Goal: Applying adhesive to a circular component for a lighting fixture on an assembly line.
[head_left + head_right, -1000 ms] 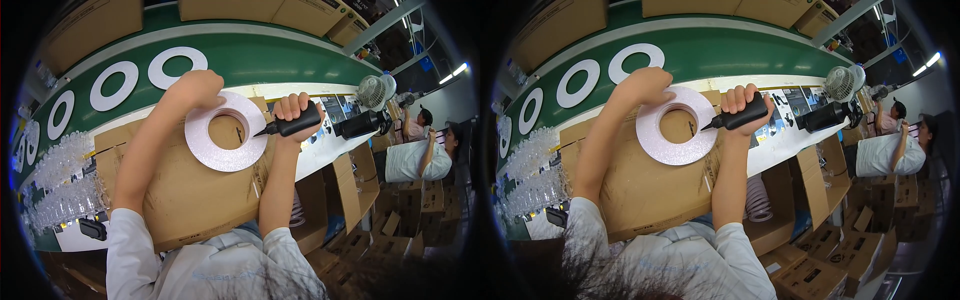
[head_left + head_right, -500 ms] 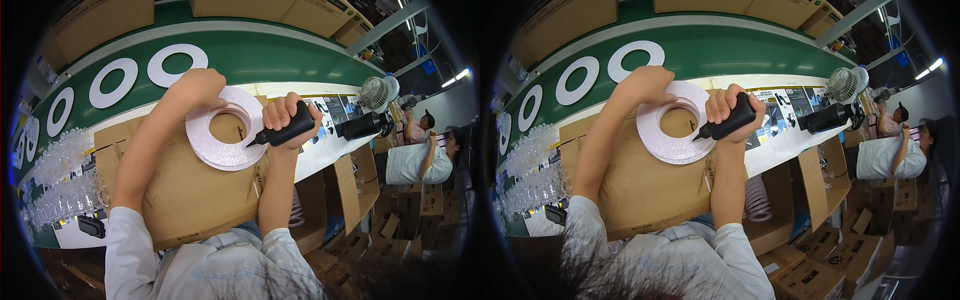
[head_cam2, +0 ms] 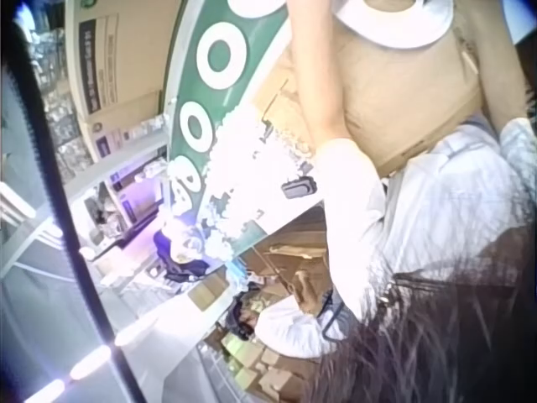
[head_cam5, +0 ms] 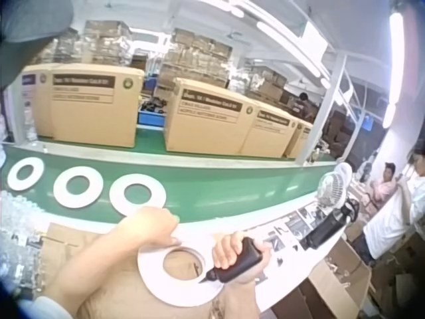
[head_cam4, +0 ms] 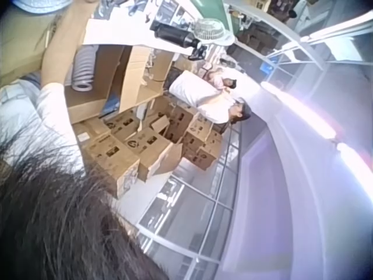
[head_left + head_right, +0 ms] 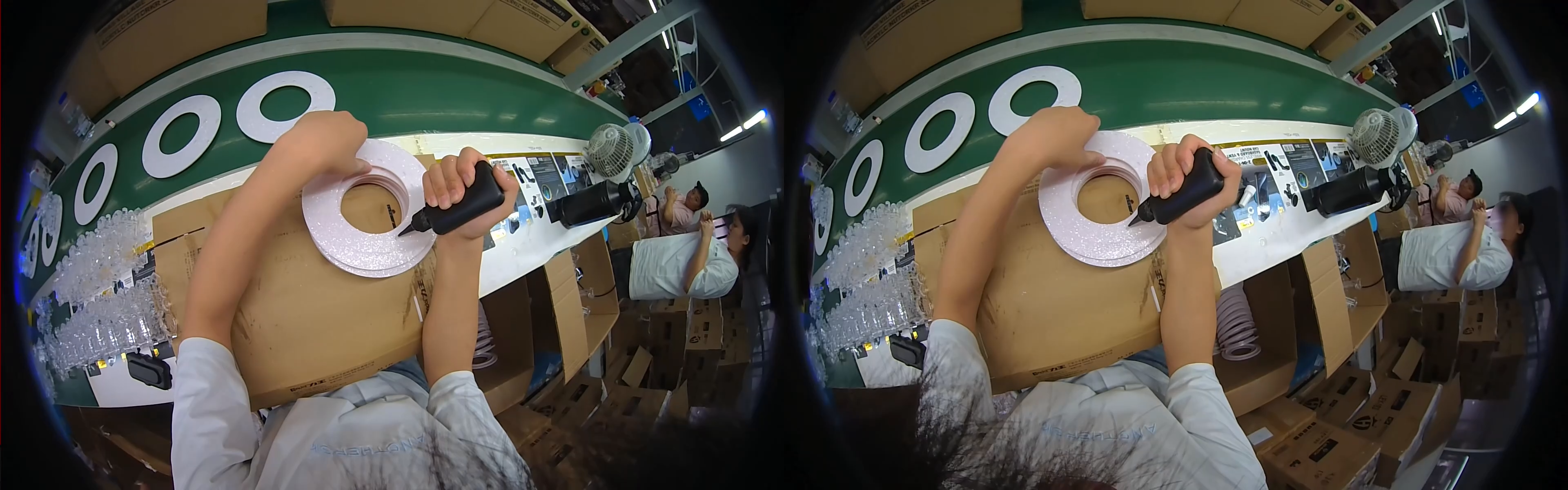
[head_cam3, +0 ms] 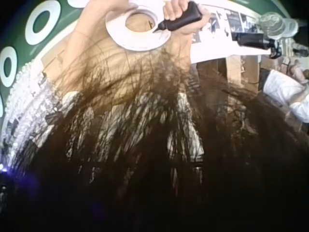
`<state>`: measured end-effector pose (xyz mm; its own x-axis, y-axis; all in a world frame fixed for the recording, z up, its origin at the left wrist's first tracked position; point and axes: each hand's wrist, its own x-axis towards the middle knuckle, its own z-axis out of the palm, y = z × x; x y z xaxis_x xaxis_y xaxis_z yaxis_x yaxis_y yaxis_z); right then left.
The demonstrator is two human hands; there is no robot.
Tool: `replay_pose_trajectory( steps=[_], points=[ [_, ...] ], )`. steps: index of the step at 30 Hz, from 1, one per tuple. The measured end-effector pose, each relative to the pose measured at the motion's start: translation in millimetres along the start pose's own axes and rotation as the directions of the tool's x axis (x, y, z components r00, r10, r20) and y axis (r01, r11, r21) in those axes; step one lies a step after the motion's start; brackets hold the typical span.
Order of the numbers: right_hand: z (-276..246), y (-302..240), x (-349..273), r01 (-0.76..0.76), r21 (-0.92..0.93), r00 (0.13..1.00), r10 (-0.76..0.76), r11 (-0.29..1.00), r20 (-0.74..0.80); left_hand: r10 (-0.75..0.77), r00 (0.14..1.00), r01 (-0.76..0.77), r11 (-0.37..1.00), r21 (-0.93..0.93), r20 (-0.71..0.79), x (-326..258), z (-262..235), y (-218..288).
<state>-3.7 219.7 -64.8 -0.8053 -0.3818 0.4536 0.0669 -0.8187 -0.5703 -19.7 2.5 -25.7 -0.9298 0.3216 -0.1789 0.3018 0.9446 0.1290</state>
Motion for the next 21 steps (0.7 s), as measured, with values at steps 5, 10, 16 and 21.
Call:
replay_pose_trajectory(
  steps=[5,10,16,21],
  points=[
    [0.1,2.5,0.9,-0.009,0.001,1.000,0.009,1.000,0.013,0.002,1.000,-0.002,1.000,-0.001,-0.012,0.1,2.5,-2.4],
    [-1.9,2.5,1.3,-0.013,0.005,1.000,0.013,1.000,0.018,-0.004,1.000,0.004,1.000,-0.004,0.004,0.5,1.0,-1.6],
    [-6.4,-3.6,1.7,0.028,0.165,0.999,-0.032,0.986,0.020,-0.035,0.999,0.035,0.999,-0.014,0.003,-3.1,-4.2,-10.3],
    [-5.7,-8.1,-0.8,0.002,0.127,1.000,-0.006,0.992,0.026,-0.100,0.995,0.100,0.994,-0.033,0.011,-4.5,-7.9,-18.9]
  ],
)
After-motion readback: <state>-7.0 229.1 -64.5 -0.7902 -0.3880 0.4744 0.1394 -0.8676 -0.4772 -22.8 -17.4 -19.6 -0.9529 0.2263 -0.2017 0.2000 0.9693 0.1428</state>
